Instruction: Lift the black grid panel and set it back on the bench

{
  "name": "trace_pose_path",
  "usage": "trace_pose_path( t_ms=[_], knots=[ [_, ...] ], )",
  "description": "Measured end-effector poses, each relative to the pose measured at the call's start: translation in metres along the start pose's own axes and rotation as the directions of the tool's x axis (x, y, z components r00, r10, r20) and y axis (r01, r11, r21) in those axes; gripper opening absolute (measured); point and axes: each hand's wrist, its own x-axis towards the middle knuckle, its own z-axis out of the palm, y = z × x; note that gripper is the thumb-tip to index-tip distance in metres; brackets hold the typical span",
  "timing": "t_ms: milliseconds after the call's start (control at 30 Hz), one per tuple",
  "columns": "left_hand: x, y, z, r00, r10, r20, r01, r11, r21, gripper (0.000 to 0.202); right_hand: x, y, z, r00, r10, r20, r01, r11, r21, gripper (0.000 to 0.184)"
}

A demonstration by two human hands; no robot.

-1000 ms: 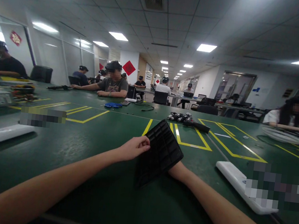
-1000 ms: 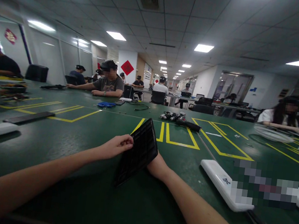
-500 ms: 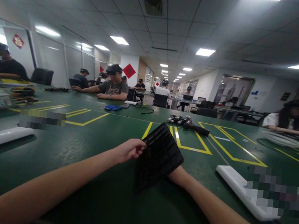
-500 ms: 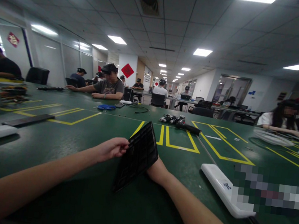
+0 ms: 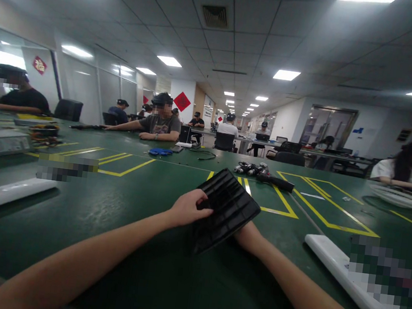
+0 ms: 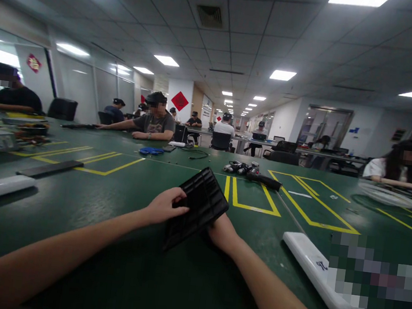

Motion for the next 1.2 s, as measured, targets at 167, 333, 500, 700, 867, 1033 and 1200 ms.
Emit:
trace_pose_path(
  t_ms=[167,333,500,700,867,1033,1200],
  knots=[
    [0.017,-0.054,-0.051,0.918,-0.358,-0.168,0.392,0.882,0.262,0.042,-0.009,0.034,-0.044,0.912,0.392,-0.117,-0.408,0.841,-0.356,0.039],
    [0.007,-0.115,-0.100,0.757,-0.608,-0.241,0.644,0.628,0.437,0.054,-0.026,0.060,-0.079,0.787,0.568,-0.241,-0.582,0.555,-0.594,0.039],
    [-0.004,-0.138,-0.110,0.703,-0.677,-0.219,0.685,0.562,0.464,0.054,-0.035,0.075,-0.079,0.745,0.632,-0.213,-0.586,0.468,-0.661,0.036],
    [0.001,-0.136,-0.100,0.773,-0.559,-0.300,0.630,0.624,0.462,0.046,-0.031,0.067,-0.073,0.751,0.599,-0.277,-0.587,0.414,-0.696,0.039],
    [0.012,-0.101,-0.058,0.939,-0.197,-0.282,0.299,0.872,0.388,0.038,-0.013,0.034,-0.053,0.809,0.571,-0.143,-0.508,0.555,-0.658,0.049],
    [0.008,-0.056,-0.004,0.997,0.013,0.076,-0.035,0.957,0.287,0.040,-0.005,-0.006,-0.028,0.835,0.527,0.160,-0.387,0.767,-0.511,0.058],
    [0.004,-0.046,0.003,0.980,0.027,0.199,-0.087,0.951,0.298,0.030,-0.008,-0.025,-0.021,0.812,0.469,0.348,-0.335,0.862,-0.381,0.056]
  ],
)
